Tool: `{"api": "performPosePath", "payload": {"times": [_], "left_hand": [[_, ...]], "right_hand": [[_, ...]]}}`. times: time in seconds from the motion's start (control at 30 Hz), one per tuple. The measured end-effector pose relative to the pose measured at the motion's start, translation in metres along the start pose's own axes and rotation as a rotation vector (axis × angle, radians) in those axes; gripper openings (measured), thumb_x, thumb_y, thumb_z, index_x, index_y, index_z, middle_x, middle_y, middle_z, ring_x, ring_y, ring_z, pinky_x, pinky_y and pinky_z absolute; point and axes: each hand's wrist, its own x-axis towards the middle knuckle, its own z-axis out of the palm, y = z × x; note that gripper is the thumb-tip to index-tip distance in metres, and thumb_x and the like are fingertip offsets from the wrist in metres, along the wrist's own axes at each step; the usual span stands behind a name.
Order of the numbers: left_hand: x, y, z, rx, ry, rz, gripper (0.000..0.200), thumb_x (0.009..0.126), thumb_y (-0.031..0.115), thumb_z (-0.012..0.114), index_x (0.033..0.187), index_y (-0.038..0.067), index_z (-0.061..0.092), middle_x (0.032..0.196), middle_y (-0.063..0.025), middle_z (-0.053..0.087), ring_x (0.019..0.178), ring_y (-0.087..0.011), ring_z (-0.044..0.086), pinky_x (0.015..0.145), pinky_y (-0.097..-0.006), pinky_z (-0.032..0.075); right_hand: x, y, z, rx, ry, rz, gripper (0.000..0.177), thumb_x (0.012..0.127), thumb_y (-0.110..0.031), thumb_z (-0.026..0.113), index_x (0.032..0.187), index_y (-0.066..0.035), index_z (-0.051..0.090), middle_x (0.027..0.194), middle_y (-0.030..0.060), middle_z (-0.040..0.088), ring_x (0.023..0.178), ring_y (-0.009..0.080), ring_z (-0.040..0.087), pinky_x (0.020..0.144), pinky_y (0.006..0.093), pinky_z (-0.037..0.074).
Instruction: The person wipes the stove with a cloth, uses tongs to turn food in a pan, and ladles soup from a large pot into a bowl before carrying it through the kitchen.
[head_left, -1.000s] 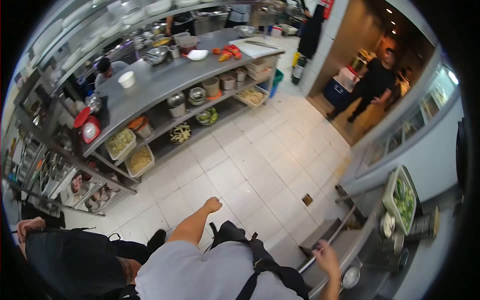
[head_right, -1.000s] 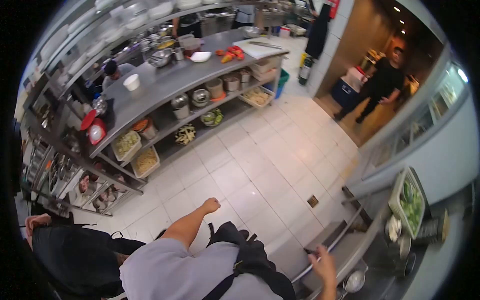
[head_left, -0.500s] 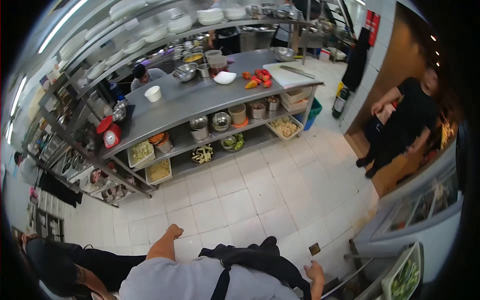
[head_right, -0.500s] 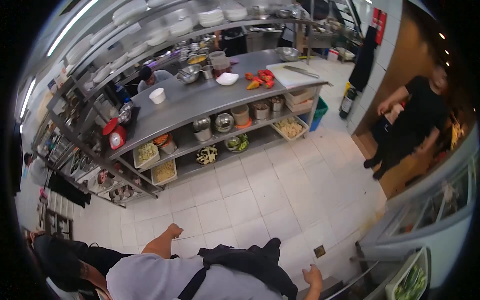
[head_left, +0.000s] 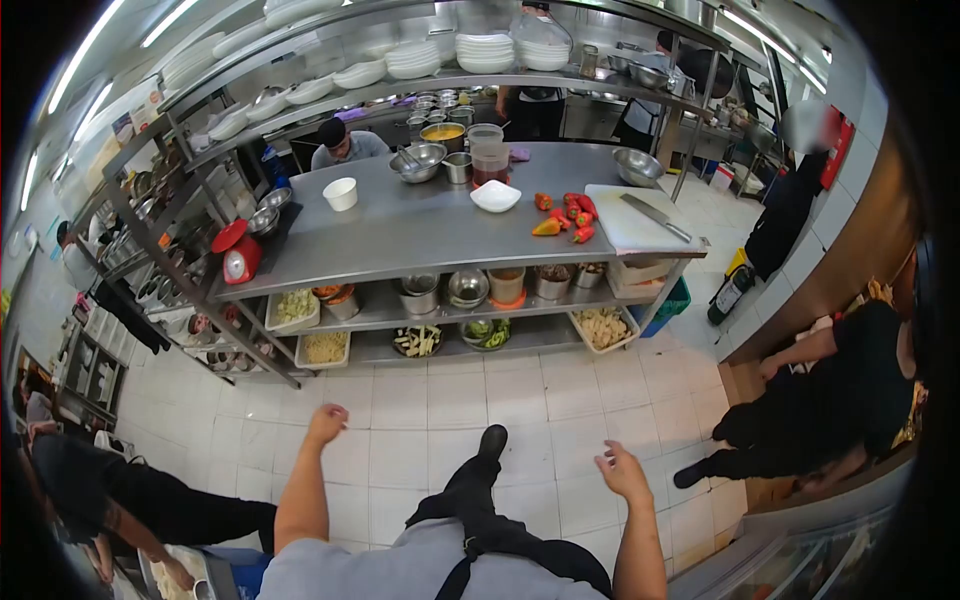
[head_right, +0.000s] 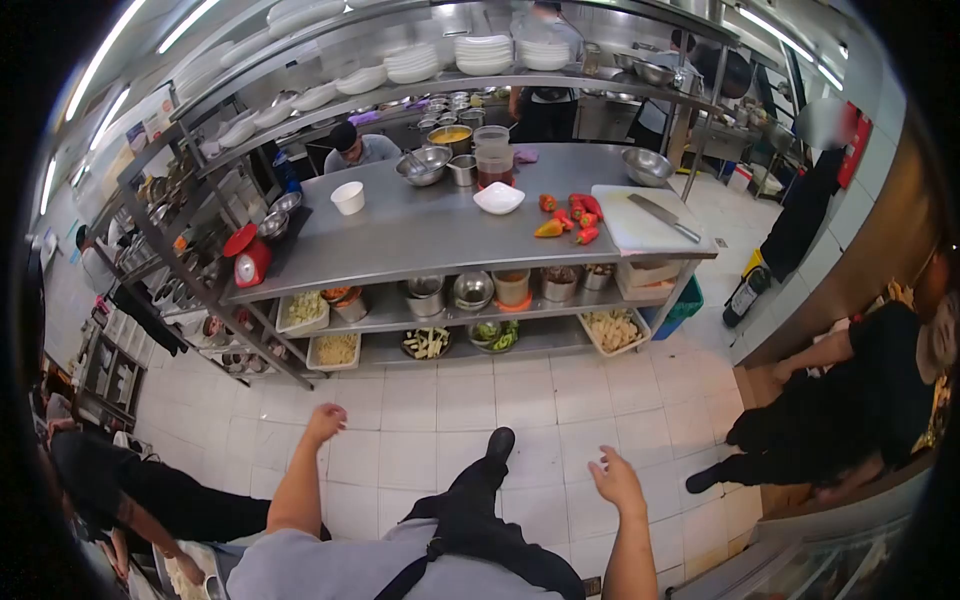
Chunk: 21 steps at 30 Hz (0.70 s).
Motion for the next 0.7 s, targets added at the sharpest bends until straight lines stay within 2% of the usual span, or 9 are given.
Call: {"api": "performPosePath", "payload": {"times": [0.13,0.27,0.33,0.43,0.5,0.53,0.6,0.63,0.7], "left_hand": [[0.098,0.119,-0.029,0.083,0.253,0.379,0.019,0.086,0.011,0.062,0.102,0.000,0.064,0.082,-0.0089,0.067,0.072,-0.0114,0.062,0.065,-0.0266,0.051],[0.167,0.341,-0.038,-0.166,0.248,0.611,0.070,0.082,0.007,0.070,0.143,0.009,0.035,0.101,-0.0099,0.063,0.092,-0.0174,0.061,0.082,-0.0322,0.050],[0.220,0.441,-0.051,0.104,0.424,0.863,0.070,0.081,0.011,0.073,0.142,0.010,0.039,0.109,-0.0141,0.062,0.103,-0.0214,0.060,0.090,-0.0341,0.047],[0.282,0.594,-0.055,0.401,0.600,1.004,0.062,0.084,0.030,0.070,0.137,0.007,0.045,0.121,-0.0182,0.061,0.112,-0.0278,0.059,0.094,-0.0388,0.045],[0.358,0.658,-0.065,0.715,0.877,1.150,0.056,0.087,0.040,0.064,0.132,0.009,0.051,0.125,-0.0186,0.059,0.117,-0.0324,0.056,0.098,-0.0479,0.040],[0.386,0.683,-0.065,0.711,0.869,1.170,0.056,0.087,0.040,0.064,0.132,0.009,0.051,0.125,-0.0186,0.059,0.117,-0.0324,0.056,0.098,-0.0479,0.040],[0.424,0.722,-0.062,0.925,0.810,0.798,0.053,0.088,0.040,0.063,0.130,0.010,0.053,0.127,-0.0157,0.059,0.120,-0.0339,0.054,0.102,-0.0529,0.035],[0.434,0.733,-0.063,0.928,0.806,0.816,0.053,0.088,0.040,0.063,0.130,0.010,0.053,0.127,-0.0157,0.059,0.120,-0.0339,0.054,0.102,-0.0529,0.035],[0.450,0.748,-0.064,1.052,0.670,0.660,0.041,0.088,0.037,0.062,0.116,0.007,0.060,0.115,-0.0139,0.065,0.112,-0.0325,0.058,0.098,-0.0577,0.033]], "right_hand": [[0.060,0.025,0.022,-0.184,-0.237,-0.052,0.056,0.084,-0.036,0.066,0.127,-0.003,0.053,0.111,0.0244,0.064,0.102,0.0379,0.063,0.089,0.0432,0.049],[0.110,0.045,0.012,-0.211,-0.354,0.179,0.061,0.082,-0.040,0.068,0.129,-0.003,0.053,0.113,0.0228,0.065,0.105,0.0379,0.062,0.092,0.0423,0.049],[0.135,0.052,0.004,-0.219,-0.345,0.218,0.062,0.081,-0.040,0.068,0.129,-0.003,0.053,0.112,0.0230,0.065,0.106,0.0379,0.062,0.092,0.0424,0.048],[0.182,0.035,-0.013,-0.217,-0.313,0.265,0.060,0.082,-0.038,0.068,0.128,-0.003,0.053,0.110,0.0236,0.065,0.102,0.0375,0.064,0.090,0.0424,0.050],[0.210,0.009,-0.028,-0.110,-0.133,0.239,0.056,0.083,-0.033,0.068,0.128,-0.002,0.053,0.109,0.0242,0.065,0.098,0.0371,0.065,0.087,0.0418,0.051],[0.222,-0.007,-0.036,-0.098,-0.073,0.219,0.053,0.084,-0.029,0.068,0.127,-0.002,0.052,0.108,0.0244,0.065,0.093,0.0366,0.067,0.083,0.0412,0.053],[0.244,-0.010,-0.043,-0.050,-0.034,0.227,0.053,0.084,-0.029,0.068,0.126,-0.002,0.053,0.107,0.0244,0.066,0.093,0.0363,0.067,0.083,0.0412,0.053],[0.253,-0.008,-0.045,-0.017,-0.009,0.227,0.052,0.084,-0.029,0.068,0.126,-0.001,0.053,0.106,0.0244,0.066,0.092,0.0360,0.067,0.082,0.0412,0.053],[0.270,0.002,-0.047,-0.007,0.010,0.229,0.053,0.084,-0.029,0.068,0.126,-0.001,0.052,0.105,0.0244,0.066,0.089,0.0354,0.068,0.081,0.0411,0.053]]}}
